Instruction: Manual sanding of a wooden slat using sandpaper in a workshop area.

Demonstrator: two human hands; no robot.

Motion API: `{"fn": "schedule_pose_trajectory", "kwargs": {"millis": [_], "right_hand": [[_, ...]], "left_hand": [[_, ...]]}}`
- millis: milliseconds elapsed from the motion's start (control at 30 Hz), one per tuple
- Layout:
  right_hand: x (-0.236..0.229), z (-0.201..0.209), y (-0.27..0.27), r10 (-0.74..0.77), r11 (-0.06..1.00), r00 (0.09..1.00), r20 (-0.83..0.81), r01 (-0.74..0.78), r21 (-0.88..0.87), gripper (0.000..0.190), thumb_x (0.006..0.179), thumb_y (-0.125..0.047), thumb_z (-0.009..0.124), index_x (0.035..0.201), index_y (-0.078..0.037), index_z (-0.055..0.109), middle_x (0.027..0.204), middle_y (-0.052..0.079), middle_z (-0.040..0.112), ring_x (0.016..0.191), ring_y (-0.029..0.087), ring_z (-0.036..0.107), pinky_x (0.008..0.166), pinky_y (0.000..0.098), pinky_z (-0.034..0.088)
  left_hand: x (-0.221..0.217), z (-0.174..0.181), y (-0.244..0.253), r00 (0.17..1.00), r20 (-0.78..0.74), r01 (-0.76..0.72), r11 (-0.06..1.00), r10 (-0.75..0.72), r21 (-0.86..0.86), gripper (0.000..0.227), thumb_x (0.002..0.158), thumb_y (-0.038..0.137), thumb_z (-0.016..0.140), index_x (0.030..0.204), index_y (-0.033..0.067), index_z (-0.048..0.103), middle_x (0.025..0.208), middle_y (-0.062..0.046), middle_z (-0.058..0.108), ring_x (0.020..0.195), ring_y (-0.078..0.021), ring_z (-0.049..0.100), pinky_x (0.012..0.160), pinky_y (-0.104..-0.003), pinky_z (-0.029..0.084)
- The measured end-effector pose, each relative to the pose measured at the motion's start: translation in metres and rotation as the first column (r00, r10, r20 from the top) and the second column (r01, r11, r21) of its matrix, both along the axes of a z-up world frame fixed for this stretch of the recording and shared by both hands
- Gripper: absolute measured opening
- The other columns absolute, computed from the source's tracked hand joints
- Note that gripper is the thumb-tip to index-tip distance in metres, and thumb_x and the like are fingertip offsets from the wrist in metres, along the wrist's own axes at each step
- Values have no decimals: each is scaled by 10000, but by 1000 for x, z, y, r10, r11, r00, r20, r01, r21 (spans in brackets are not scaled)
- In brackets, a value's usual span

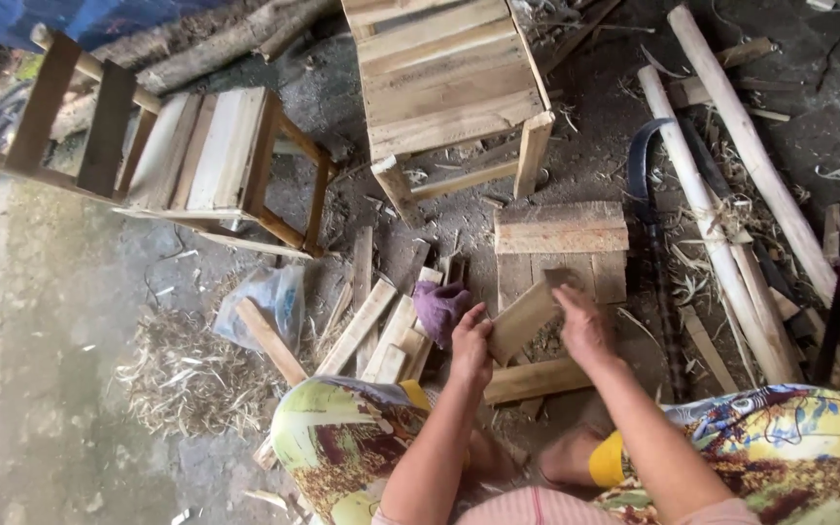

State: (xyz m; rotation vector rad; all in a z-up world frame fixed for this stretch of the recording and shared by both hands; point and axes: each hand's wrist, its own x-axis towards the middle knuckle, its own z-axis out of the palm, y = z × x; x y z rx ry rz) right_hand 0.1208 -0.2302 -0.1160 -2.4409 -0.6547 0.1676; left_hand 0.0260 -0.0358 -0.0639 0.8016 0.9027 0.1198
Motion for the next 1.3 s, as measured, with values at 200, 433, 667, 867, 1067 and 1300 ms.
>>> {"fn": "schedule_pose_trajectory", "kwargs": {"millis": [200, 433, 667, 867, 1067, 1300], "right_hand": [[-23, 20, 22, 2, 1000, 1000, 3, -2, 19, 483, 899, 147, 539, 1289, -101, 679, 1315, 160, 662, 1307, 341, 589, 1144, 458, 447], [19, -54, -6, -25, 989, 999, 29, 21, 143, 585, 856, 188, 532, 1358, -90, 647, 1390, 216, 614, 1331, 413, 545, 1162, 529, 402], [-21, 35, 43, 196, 966, 979, -60, -182, 182, 657, 844, 206, 490, 1344, -175, 679, 1363, 137, 654, 1329, 350, 563, 1139, 472, 435], [18, -16, 0, -38, 996, 998, -41, 41, 83, 647, 818, 267, 531, 1371, -51, 638, 1339, 205, 640, 1311, 359, 578, 1165, 470, 429], [-21, 75, 35, 109, 989, 994, 4, -109, 96, 342, 995, -47, 534, 1250, -191, 711, 1181, 87, 756, 1096, 298, 715, 945, 432, 588], [32, 4, -34, -518, 815, 850, -96, 525, 245, 110, 1031, -96, 638, 1004, -22, 714, 877, 238, 710, 964, 423, 699, 799, 464, 548]], "left_hand": [[5, 34, 1, 996, -7, 86, 990, -86, 108, 493, 915, 6, 583, 1404, 57, 616, 1354, -232, 583, 1106, -305, 657, 931, -472, 566], [0, 83, -7, 991, -31, 130, 971, -127, 201, 531, 904, 13, 593, 1433, 50, 590, 1428, -328, 521, 1235, -366, 607, 1002, -491, 525], [-7, 137, -7, 967, -54, 252, 903, -249, 349, 560, 922, 37, 528, 1481, 9, 513, 1451, -335, 505, 1369, -356, 486, 1109, -490, 422], [-12, 69, 0, 920, -92, 376, 789, -381, 486, 647, 832, 47, 658, 1469, 35, 544, 871, -103, 629, 871, -190, 590, 750, -347, 547], [-10, 10, -5, 857, -124, 511, 854, -500, 93, 584, 770, -68, 677, 1348, 12, 642, 953, -217, 655, 757, -344, 728, 616, -515, 636], [-5, 21, 6, 909, -80, 408, 913, -408, -12, 519, 792, -79, 643, 1284, 66, 718, 961, -211, 632, 776, -323, 698, 638, -521, 637]]}}
